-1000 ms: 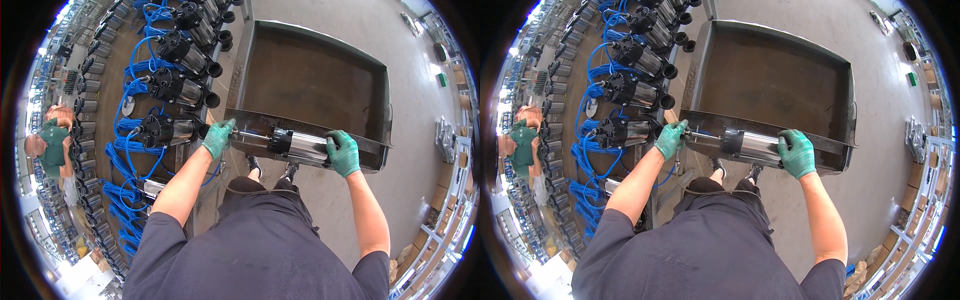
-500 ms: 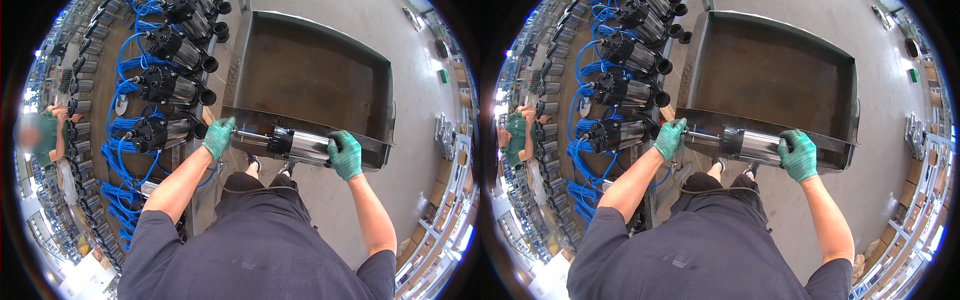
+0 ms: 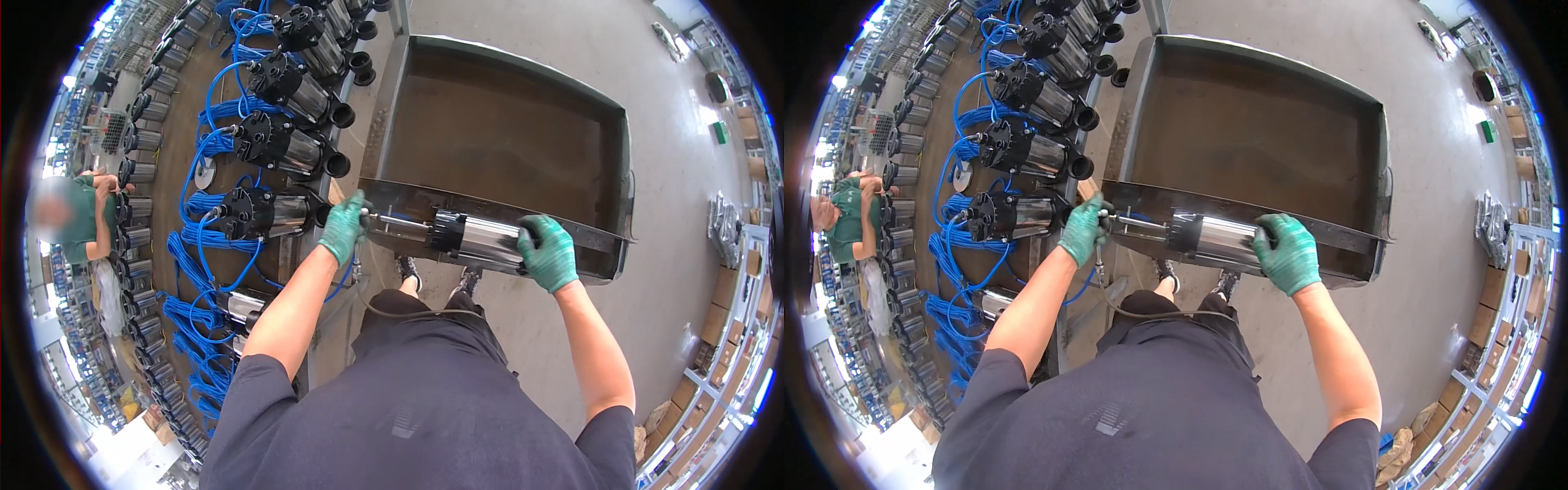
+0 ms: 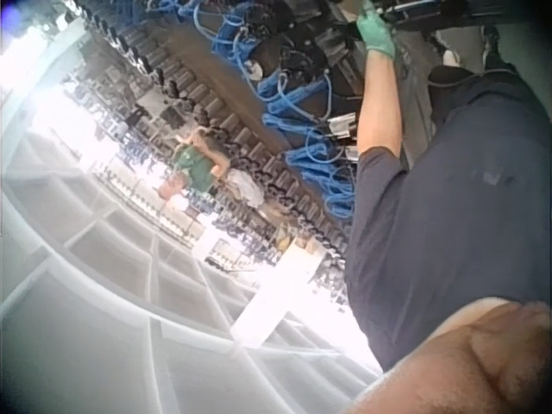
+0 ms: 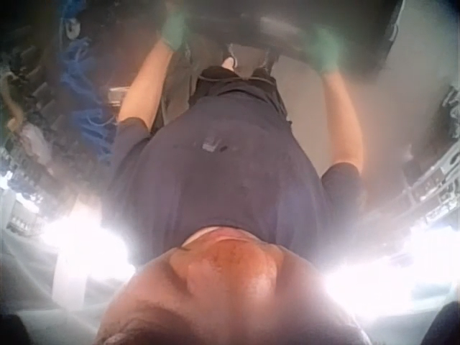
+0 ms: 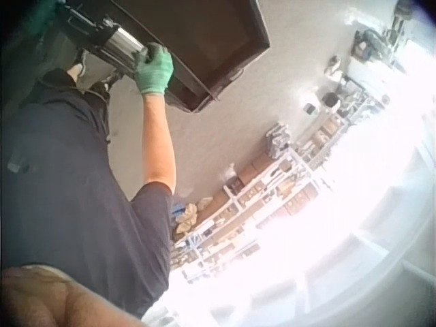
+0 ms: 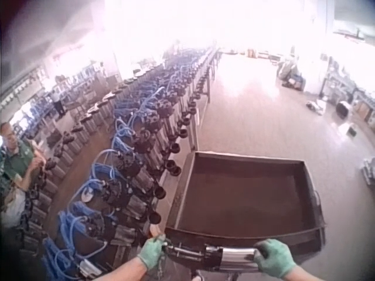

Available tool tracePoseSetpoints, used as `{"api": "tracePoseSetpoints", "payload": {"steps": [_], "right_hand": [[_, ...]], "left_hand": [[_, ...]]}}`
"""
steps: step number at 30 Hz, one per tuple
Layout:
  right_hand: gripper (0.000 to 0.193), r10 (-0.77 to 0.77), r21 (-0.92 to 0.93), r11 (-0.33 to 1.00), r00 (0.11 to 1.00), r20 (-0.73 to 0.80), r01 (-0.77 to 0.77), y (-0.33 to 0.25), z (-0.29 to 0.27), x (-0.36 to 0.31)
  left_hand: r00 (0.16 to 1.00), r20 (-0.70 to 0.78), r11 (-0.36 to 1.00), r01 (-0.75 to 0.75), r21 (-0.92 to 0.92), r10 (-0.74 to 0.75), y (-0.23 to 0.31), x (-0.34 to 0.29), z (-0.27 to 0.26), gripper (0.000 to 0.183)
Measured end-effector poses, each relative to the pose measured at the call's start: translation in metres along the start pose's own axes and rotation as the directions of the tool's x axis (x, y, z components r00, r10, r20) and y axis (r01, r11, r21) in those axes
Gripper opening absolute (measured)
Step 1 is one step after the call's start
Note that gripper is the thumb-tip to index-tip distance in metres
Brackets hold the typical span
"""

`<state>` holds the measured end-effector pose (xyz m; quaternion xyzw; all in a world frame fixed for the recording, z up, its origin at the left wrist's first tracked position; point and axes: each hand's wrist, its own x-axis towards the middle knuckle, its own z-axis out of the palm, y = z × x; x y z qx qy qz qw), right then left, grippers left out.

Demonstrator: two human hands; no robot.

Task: The person tests water pumps by placing a pump cylinder into a tank of water and then returning it to a rack of other pumps.

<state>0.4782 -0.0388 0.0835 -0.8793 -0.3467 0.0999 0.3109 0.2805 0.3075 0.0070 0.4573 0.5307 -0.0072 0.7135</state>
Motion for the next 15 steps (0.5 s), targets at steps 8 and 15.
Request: {"api": "tracePoseSetpoints", "payload": {"steps": [8,15], "right_hand": [[0.042,-0.239,0.110,0.965,0.971,-0.006,0.238,-0.062,0.004,-0.043],[0.028,0.347,0.106,0.923,0.920,0.180,-0.369,0.019,-0.037,-0.117]], "left_hand": [[0.879,0.341,0.816,-0.088,-0.571,0.334,0.037,-0.093,0.115,0.021],[0.710,0.374,0.787,-0.609,-0.100,0.596,-0.013,-0.145,0.234,0.036]]}}
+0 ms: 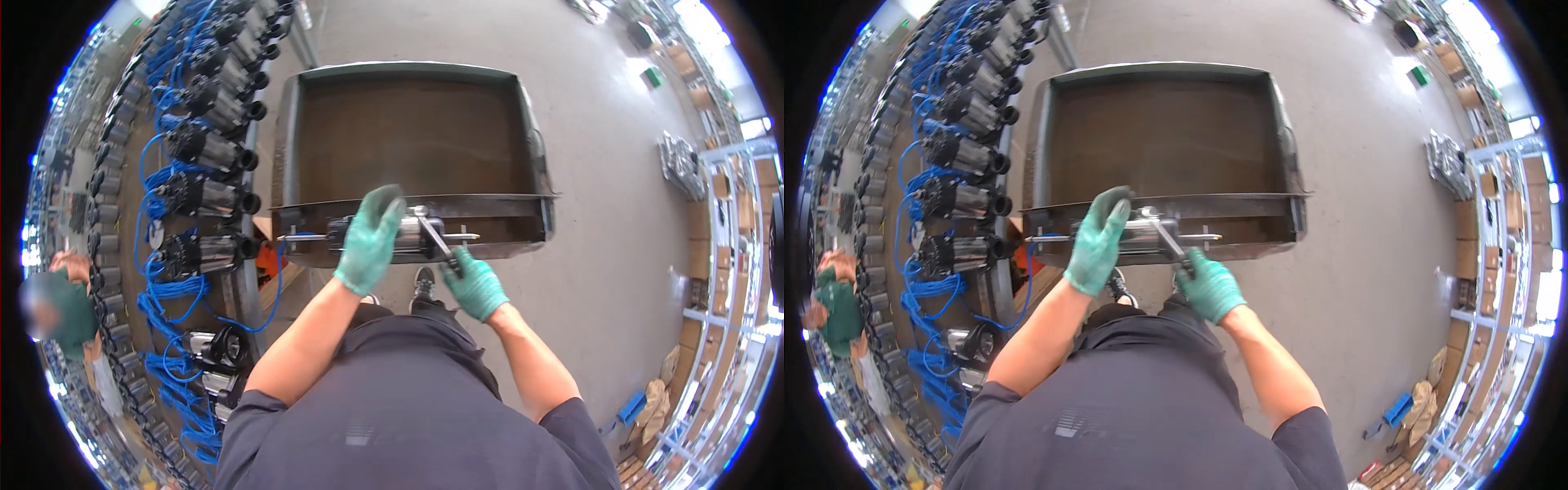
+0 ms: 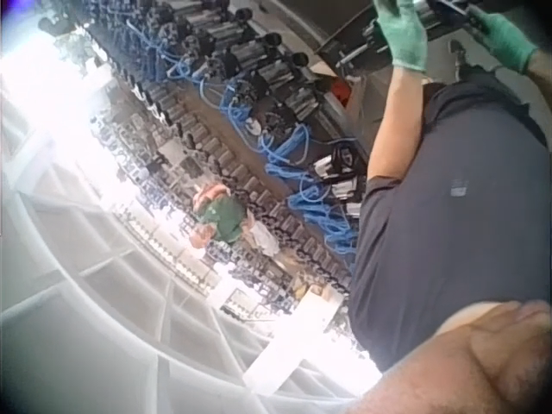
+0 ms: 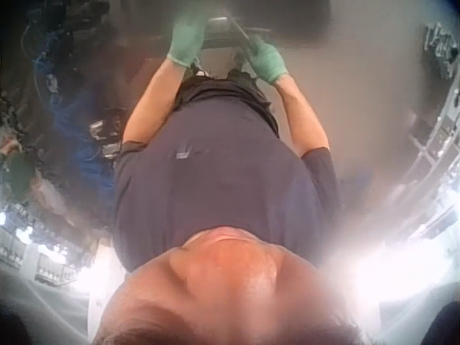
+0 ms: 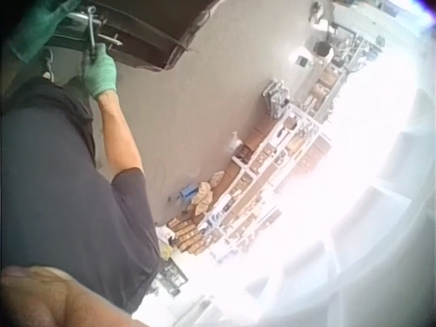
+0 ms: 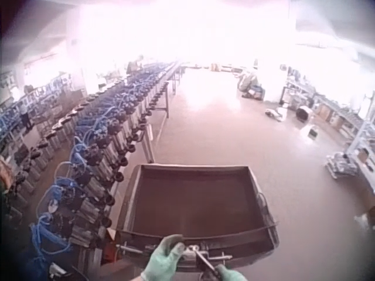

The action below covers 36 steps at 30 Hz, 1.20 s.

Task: The person tests water pumps by placing a pump cylinder into a tank of water and then returning it to a rack of other pumps.

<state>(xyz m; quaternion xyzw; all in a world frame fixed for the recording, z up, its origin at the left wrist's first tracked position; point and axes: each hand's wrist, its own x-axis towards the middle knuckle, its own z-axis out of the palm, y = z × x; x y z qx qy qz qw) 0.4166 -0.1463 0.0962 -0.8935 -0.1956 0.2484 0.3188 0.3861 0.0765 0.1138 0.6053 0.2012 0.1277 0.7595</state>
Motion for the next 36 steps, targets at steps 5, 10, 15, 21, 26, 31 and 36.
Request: {"api": "tracePoseSetpoints", "payload": {"steps": [5,10,15,21,26,31,36], "right_hand": [[0.028,0.299,-0.020,0.945,0.889,-0.346,-0.325,0.171,-0.074,-0.033],[0.031,0.351,-0.113,0.892,0.829,-0.434,-0.437,0.275,-0.092,-0.011],[0.036,0.377,0.028,0.904,0.764,-0.524,-0.426,0.284,-0.071,0.027],[0.031,0.128,-0.182,0.945,0.819,-0.560,-0.273,0.245,-0.065,0.031],[0.036,-0.202,-0.096,0.979,0.929,-0.310,0.181,0.045,-0.048,0.044],[0.032,-0.203,-0.432,0.869,0.970,0.133,0.241,-0.063,-0.004,0.076],[0.019,-0.193,-0.332,0.909,0.962,0.195,0.250,-0.059,-0.020,0.110]], "left_hand": [[0.986,-0.099,0.867,-0.069,0.493,0.135,-0.022,-0.033,-0.071,0.023],[0.863,-0.459,0.762,0.147,0.631,0.213,-0.087,-0.074,-0.201,0.020],[0.834,-0.450,0.361,0.332,0.871,0.318,-0.112,-0.082,-0.271,0.046],[0.844,-0.460,0.449,0.537,0.714,-0.276,-0.105,-0.086,-0.266,0.074],[0.903,-0.336,0.372,0.419,0.828,-0.269,-0.052,-0.086,-0.231,0.038],[0.944,-0.054,0.370,0.180,0.911,-0.325,0.012,-0.082,-0.209,0.037],[0.966,0.072,0.753,0.145,0.642,-0.248,0.043,-0.072,-0.195,0.026]]}}
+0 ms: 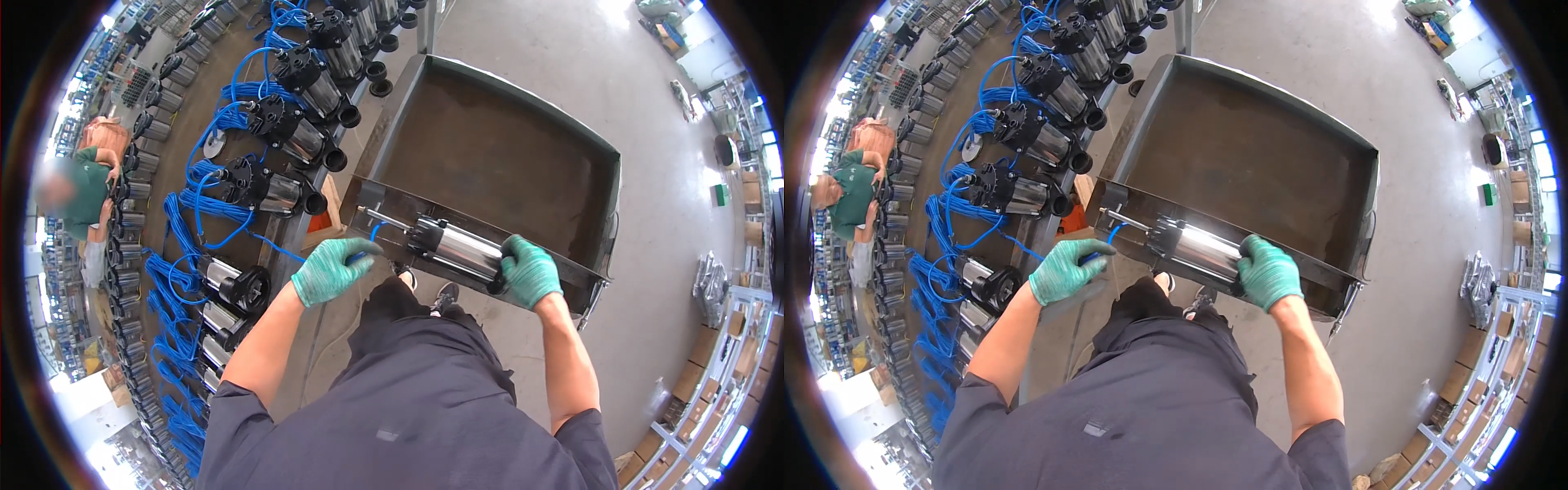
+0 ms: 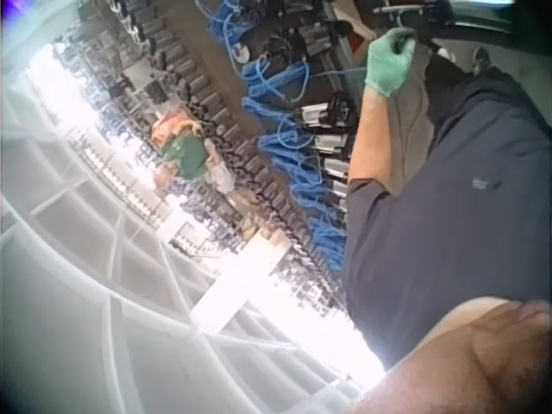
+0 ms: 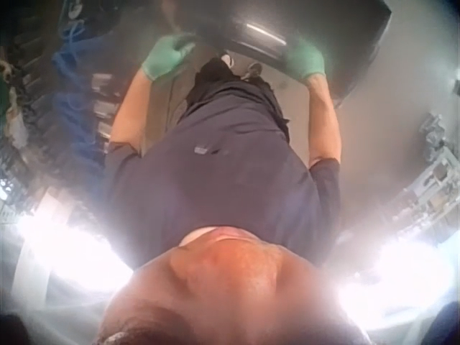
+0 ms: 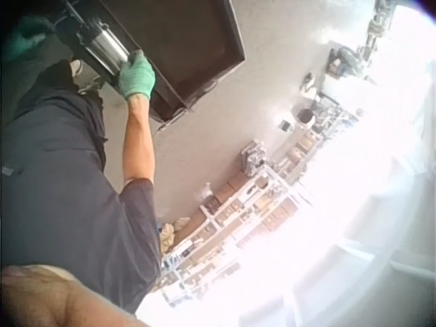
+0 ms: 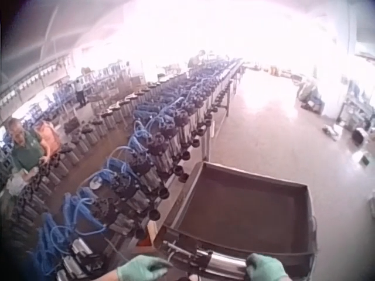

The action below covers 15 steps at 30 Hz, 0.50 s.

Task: The person tests water pumps by placing a pump cylinder into a tank of water and then returning it to a rack of other pumps.

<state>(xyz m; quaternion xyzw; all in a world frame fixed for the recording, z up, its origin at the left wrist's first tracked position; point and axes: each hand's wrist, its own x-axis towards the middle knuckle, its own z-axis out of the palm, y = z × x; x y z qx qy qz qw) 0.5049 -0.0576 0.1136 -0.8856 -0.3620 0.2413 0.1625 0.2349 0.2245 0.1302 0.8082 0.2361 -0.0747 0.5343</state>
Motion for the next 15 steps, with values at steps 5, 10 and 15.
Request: {"api": "tracePoseSetpoints", "payload": {"steps": [5,10,15], "right_hand": [[0.019,0.126,0.167,0.979,0.992,-0.020,-0.121,0.037,-0.054,0.001],[0.017,0.185,0.129,0.978,0.970,-0.155,-0.166,0.065,-0.101,0.014],[0.018,0.227,-0.051,0.970,0.963,-0.146,-0.237,0.074,-0.106,0.064]], "left_hand": [[0.990,-0.075,0.946,-0.135,-0.295,0.118,0.017,0.027,0.006,0.026],[0.972,-0.091,0.905,-0.234,-0.356,0.216,0.013,0.083,0.034,0.026],[0.991,0.124,0.997,-0.037,-0.067,0.045,0.000,0.123,0.035,0.040]]}}
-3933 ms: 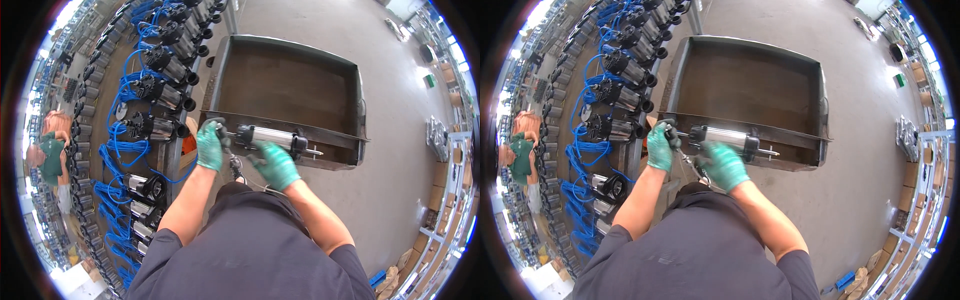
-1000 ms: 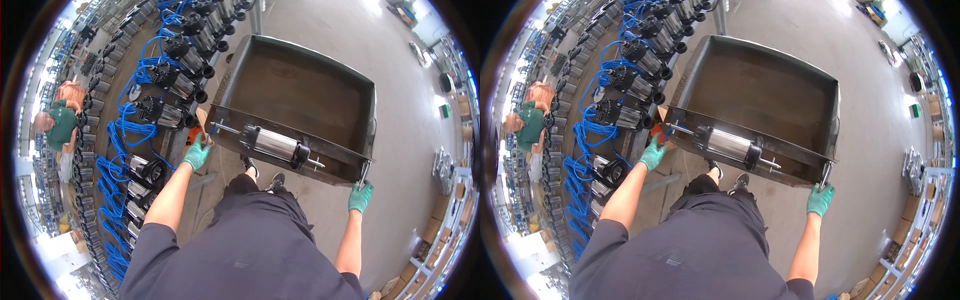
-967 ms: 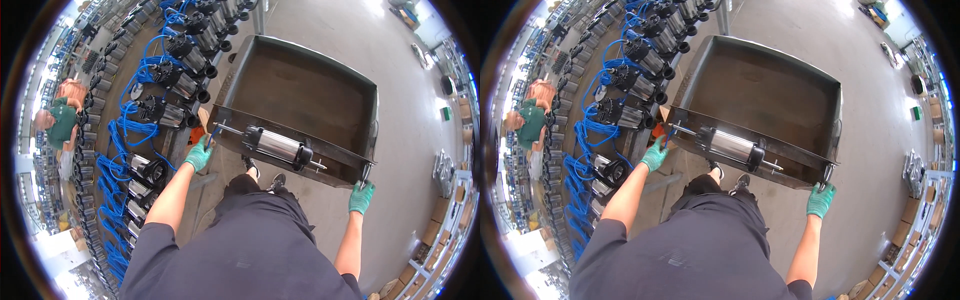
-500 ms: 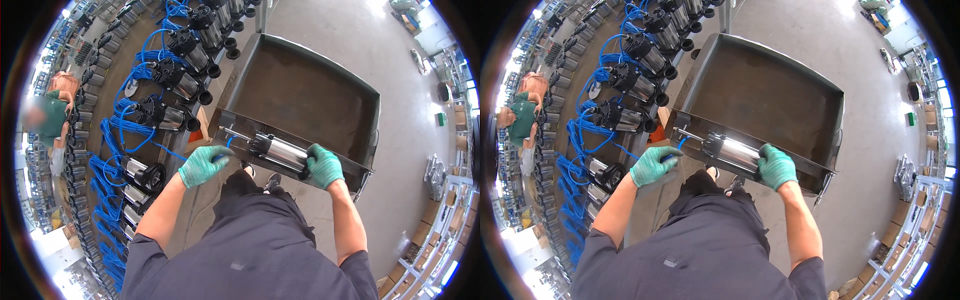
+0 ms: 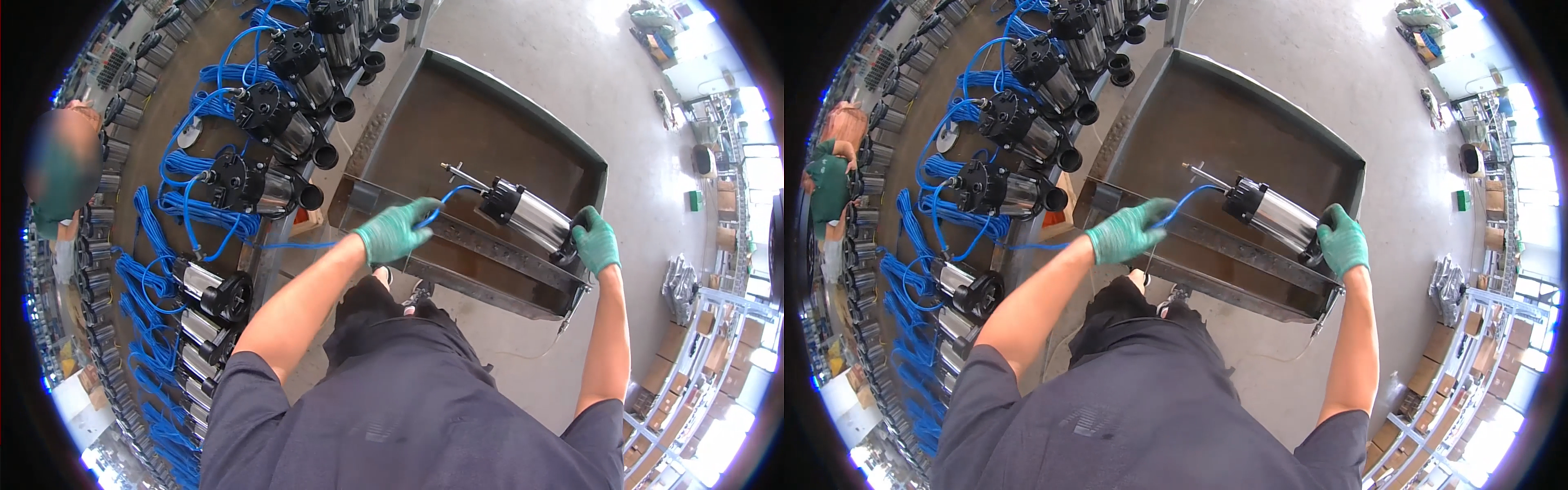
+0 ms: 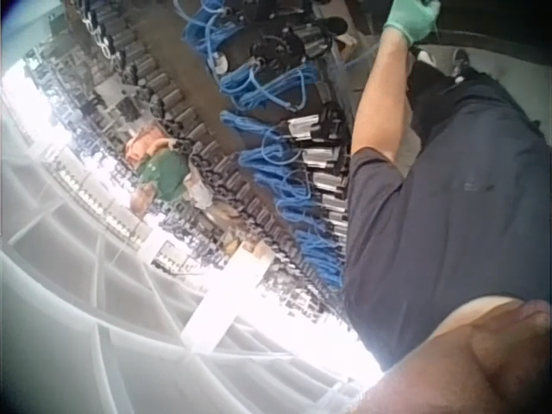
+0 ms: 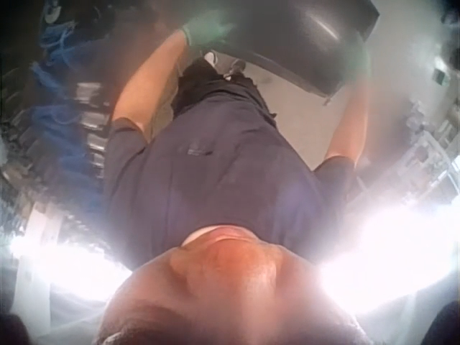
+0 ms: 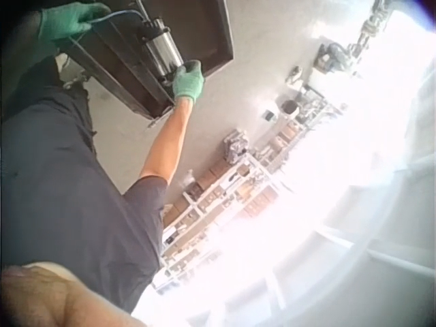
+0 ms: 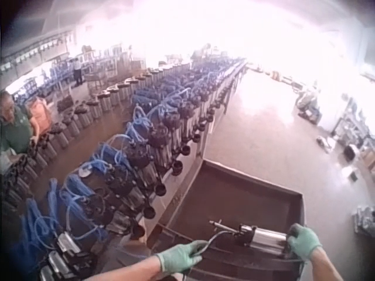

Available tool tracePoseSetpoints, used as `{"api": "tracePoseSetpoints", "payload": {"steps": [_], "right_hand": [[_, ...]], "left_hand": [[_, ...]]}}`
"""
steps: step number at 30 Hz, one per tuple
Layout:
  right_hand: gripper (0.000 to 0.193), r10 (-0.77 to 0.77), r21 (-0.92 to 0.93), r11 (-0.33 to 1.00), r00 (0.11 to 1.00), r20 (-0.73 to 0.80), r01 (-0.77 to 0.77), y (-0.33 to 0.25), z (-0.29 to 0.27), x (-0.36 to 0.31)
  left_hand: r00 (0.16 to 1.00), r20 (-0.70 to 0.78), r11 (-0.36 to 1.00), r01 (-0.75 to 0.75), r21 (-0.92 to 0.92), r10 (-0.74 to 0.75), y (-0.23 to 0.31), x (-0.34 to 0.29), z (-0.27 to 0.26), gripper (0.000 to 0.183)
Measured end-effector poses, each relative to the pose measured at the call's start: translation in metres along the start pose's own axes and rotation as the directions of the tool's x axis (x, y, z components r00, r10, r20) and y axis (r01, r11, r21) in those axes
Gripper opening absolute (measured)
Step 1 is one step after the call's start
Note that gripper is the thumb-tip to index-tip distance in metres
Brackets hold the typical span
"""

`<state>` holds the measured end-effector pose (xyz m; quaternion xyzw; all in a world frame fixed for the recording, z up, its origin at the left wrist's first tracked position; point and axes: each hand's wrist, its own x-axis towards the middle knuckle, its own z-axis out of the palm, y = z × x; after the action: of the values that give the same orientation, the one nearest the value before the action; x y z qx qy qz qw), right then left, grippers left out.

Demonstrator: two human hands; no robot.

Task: The person tests water pumps by placing a pump cylinder into a tank of water and then returning it to a rack of other pumps.

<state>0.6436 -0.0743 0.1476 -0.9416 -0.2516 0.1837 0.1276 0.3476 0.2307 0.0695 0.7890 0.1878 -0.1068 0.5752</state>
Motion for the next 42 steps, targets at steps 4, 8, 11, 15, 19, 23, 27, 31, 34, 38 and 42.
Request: {"api": "tracePoseSetpoints", "payload": {"steps": [4,8,11,15,19,23,27,31,34,38,42], "right_hand": [[0.027,0.025,-0.212,0.977,1.000,0.008,-0.023,-0.014,0.030,0.027],[0.034,0.054,-0.251,0.968,0.991,0.126,-0.021,-0.023,0.071,0.053],[0.033,0.047,-0.244,0.970,0.989,0.139,-0.012,-0.029,0.109,0.066],[0.030,0.097,-0.257,0.965,0.980,0.172,-0.051,-0.045,0.138,0.084],[0.030,-0.039,-0.253,0.966,0.996,0.080,0.059,-0.038,0.166,0.096],[0.029,-0.026,-0.222,0.975,1.000,0.003,0.026,-0.037,0.183,0.105],[0.032,-0.038,-0.198,0.980,0.999,-0.022,0.033,-0.034,0.192,0.117],[0.035,-0.049,-0.191,0.981,0.997,-0.064,0.036,-0.031,0.197,0.125],[0.034,-0.014,-0.181,0.984,0.999,-0.040,0.006,-0.025,0.199,0.128],[0.031,-0.026,-0.114,0.993,0.997,-0.071,0.018,-0.019,0.190,0.112],[0.022,-0.064,0.091,0.993,0.989,-0.130,0.077,-0.008,0.145,0.065]], "left_hand": [[0.980,-0.196,0.882,0.075,0.466,0.021,-0.049,0.009,-0.054,0.034],[0.820,-0.471,0.878,-0.075,0.472,0.324,-0.073,0.030,-0.052,0.015],[0.870,-0.382,0.756,0.018,0.654,0.311,-0.075,0.050,-0.061,0.015],[0.909,-0.331,0.715,0.055,0.697,0.254,-0.087,0.070,-0.069,0.015],[0.957,-0.238,0.681,0.064,0.730,0.165,-0.085,0.092,-0.062,0.015],[0.968,-0.235,0.676,0.230,0.700,-0.086,-0.066,0.105,-0.061,0.024],[0.961,-0.223,0.659,0.273,0.701,-0.162,-0.064,0.108,-0.064,0.028],[0.959,-0.206,0.626,0.285,0.726,-0.196,-0.062,0.111,-0.065,0.034],[0.955,-0.213,0.612,0.295,0.734,-0.204,-0.057,0.114,-0.063,0.032],[0.945,-0.245,0.598,0.326,0.732,-0.215,-0.055,0.114,-0.061,0.033],[0.933,-0.254,0.583,0.358,0.730,-0.254,-0.050,0.112,-0.062,0.038]]}}
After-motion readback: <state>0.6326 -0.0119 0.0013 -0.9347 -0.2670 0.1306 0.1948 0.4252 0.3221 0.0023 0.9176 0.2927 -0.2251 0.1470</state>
